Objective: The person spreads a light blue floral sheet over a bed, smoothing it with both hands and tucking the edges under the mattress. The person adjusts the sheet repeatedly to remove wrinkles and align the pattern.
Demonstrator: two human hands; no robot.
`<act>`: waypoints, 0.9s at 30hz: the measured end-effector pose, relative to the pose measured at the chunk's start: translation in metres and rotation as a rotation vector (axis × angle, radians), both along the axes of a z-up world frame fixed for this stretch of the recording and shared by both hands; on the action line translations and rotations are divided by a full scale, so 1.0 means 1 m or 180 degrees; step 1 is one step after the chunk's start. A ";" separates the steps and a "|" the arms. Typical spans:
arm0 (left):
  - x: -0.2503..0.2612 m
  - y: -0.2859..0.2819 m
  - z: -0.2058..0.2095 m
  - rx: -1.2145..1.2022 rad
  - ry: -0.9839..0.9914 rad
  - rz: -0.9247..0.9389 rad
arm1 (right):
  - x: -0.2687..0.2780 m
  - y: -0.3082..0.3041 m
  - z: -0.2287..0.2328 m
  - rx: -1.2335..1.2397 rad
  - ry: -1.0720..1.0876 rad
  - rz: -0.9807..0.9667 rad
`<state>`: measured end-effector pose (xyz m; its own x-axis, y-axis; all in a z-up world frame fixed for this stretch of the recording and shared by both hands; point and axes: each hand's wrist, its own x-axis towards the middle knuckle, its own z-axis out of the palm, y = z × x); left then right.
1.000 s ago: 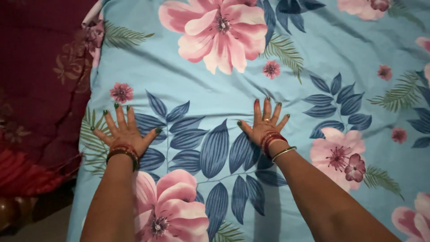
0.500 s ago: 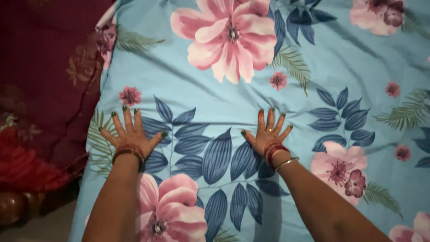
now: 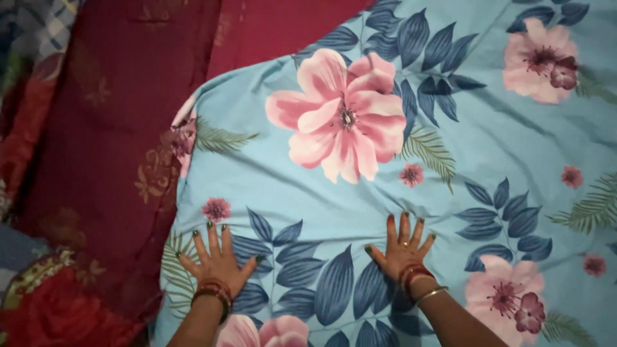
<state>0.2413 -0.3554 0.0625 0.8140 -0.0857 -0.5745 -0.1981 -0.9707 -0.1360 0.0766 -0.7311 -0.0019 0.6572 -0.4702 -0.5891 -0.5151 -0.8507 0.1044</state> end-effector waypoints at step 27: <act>0.345 -0.107 -0.035 -0.2606 -0.1037 0.1193 | 0.218 0.040 0.012 -0.0346 -0.2515 -0.0009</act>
<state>0.5859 -0.4625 0.0279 0.9794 -0.0617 -0.1923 0.0724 -0.7817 0.6195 0.2943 -0.6911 0.0098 0.8600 -0.5004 0.0999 -0.4734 -0.8554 -0.2102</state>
